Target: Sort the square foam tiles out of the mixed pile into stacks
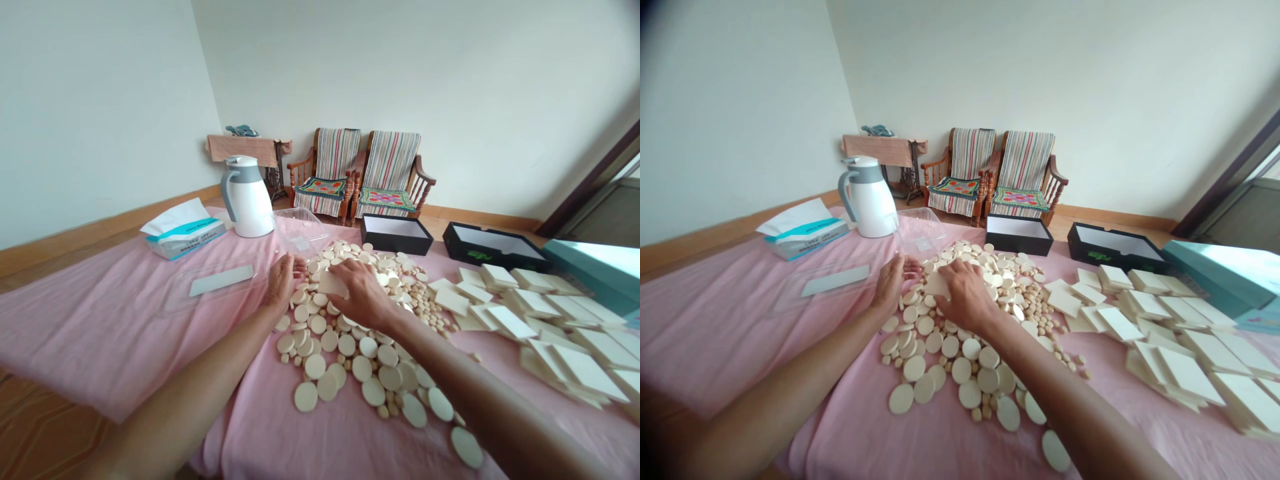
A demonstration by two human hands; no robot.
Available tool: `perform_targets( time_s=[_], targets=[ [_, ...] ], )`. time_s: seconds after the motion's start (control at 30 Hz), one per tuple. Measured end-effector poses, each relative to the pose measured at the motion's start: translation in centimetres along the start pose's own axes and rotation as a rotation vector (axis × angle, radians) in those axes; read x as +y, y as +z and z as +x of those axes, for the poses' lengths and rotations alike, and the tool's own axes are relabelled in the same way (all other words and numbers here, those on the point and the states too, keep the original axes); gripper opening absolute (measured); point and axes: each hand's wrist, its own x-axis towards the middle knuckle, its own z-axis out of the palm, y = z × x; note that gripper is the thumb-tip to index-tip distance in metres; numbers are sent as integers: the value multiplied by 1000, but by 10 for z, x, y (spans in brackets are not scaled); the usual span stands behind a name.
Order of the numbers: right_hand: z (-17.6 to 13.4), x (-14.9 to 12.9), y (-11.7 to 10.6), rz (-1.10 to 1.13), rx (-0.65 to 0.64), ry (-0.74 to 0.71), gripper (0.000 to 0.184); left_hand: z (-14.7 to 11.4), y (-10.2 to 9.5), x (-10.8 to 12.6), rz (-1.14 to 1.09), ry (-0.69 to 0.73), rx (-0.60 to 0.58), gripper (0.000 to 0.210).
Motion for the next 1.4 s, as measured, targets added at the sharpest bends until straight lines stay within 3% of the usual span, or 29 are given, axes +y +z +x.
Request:
perform_targets(
  time_s=[0.13, 0.33, 0.47, 0.57, 0.67, 0.8, 0.87, 0.97, 1.13, 1.27, 1.4],
  targets=[
    [-42, 46, -26, -66, 186, 214, 41, -1, 0, -1, -6, -7, -18, 55],
    [-124, 140, -52, -389, 211, 540, 44, -1, 1, 0, 3, -24, -22, 55],
    [-155, 176, -54, -459, 235, 697, 50, 0, 1, 0, -4, -27, -43, 56],
    [-151, 169, -52, -382, 349, 673, 49, 0, 1, 1, -8, -28, -43, 58],
    [-131, 134, -49, -192, 359, 479, 41, -1, 0, 2, 5, -42, -53, 60],
    [-100, 70, -40, -6, 85, 98, 41, -2, -1, 3, 13, -54, -77, 59],
    [-87, 47, -32, -3, -61, 10, 46, -2, -2, 3, 5, -45, -79, 58],
    [-69, 35, -19, -64, -164, -1, 58, -3, -1, 3, -5, -34, -76, 55],
    [-37, 52, 2, -100, -222, 72, 75, -4, 0, 4, -23, -44, -94, 55],
    [-15, 69, 11, -85, -275, 134, 78, -3, 0, 2, -12, -34, -90, 58],
    [0, 66, 18, -83, -288, 173, 76, -2, 1, -1, -16, -17, -93, 57]
  ],
)
